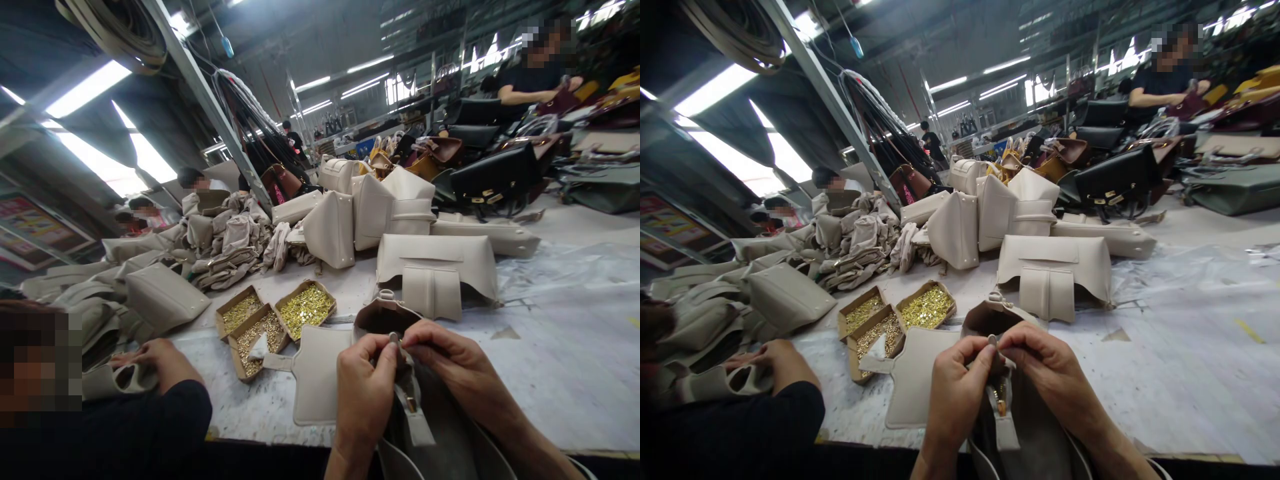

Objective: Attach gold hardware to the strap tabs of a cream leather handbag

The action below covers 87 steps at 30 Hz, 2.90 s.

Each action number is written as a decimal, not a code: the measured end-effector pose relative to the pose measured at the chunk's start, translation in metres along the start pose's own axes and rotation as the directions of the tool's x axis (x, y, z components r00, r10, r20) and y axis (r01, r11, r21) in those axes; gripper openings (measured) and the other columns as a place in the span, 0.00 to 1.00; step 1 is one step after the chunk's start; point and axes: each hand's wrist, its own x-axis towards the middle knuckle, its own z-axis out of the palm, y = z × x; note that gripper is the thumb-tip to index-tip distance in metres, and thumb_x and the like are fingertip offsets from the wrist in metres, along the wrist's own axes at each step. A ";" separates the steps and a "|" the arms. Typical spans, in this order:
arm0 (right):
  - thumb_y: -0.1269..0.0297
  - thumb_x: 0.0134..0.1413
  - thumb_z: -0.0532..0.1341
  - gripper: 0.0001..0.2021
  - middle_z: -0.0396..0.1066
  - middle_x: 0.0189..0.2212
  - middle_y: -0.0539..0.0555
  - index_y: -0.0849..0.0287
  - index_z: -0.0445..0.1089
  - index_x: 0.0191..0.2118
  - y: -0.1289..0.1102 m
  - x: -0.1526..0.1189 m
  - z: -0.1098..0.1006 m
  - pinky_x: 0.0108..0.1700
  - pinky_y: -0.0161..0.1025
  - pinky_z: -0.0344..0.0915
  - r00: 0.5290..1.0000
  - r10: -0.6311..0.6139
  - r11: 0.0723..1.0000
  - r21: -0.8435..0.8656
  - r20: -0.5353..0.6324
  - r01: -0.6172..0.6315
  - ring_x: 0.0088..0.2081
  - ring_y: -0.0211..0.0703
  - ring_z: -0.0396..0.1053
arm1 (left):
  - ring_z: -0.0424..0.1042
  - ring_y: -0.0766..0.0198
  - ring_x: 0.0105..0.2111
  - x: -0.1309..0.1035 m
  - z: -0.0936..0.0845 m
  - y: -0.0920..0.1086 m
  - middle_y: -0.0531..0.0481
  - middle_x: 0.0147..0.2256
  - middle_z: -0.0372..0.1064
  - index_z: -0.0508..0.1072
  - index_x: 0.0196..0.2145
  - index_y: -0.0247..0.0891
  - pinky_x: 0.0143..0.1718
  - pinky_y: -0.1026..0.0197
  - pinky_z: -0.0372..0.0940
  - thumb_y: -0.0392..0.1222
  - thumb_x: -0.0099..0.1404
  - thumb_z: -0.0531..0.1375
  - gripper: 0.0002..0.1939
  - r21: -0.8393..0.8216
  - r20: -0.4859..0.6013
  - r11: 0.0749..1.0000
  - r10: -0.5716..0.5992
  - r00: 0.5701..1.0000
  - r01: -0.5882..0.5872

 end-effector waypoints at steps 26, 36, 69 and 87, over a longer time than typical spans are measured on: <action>0.50 0.60 0.70 0.13 0.75 0.31 0.49 0.56 0.77 0.38 0.005 -0.005 -0.002 0.37 0.29 0.70 0.986 0.167 0.976 0.139 0.026 -0.169 0.34 0.39 0.73 | 0.77 0.62 0.34 -0.003 0.006 0.003 0.50 0.33 0.80 0.83 0.37 0.38 0.36 0.65 0.66 0.37 0.69 0.60 0.10 0.028 0.006 0.998 0.062 0.998 -0.062; 0.51 0.63 0.69 0.13 0.75 0.33 0.49 0.56 0.76 0.40 0.007 -0.006 -0.002 0.38 0.29 0.70 0.982 0.183 0.966 0.177 0.055 -0.190 0.35 0.38 0.71 | 0.77 0.63 0.34 -0.003 0.008 0.000 0.52 0.33 0.80 0.83 0.37 0.40 0.37 0.65 0.67 0.34 0.69 0.61 0.10 0.052 -0.005 0.994 0.100 0.995 -0.099; 0.63 0.70 0.60 0.05 0.73 0.35 0.47 0.51 0.74 0.42 0.004 -0.015 -0.001 0.40 0.26 0.71 0.977 -0.198 0.975 -0.114 -0.075 0.189 0.36 0.36 0.72 | 0.76 0.60 0.32 -0.011 0.025 -0.001 0.50 0.32 0.77 0.76 0.41 0.38 0.36 0.58 0.68 0.25 0.69 0.56 0.12 0.394 -0.108 0.691 0.689 0.716 -0.606; 0.55 0.69 0.62 0.13 0.80 0.45 0.56 0.54 0.78 0.50 -0.004 -0.010 0.004 0.47 0.36 0.76 0.996 0.004 0.998 -0.055 -0.090 -0.009 0.46 0.46 0.78 | 0.81 0.59 0.38 -0.017 0.026 -0.010 0.47 0.40 0.81 0.80 0.43 0.41 0.39 0.62 0.74 0.36 0.73 0.59 0.09 0.220 -0.145 0.924 0.349 0.926 -0.314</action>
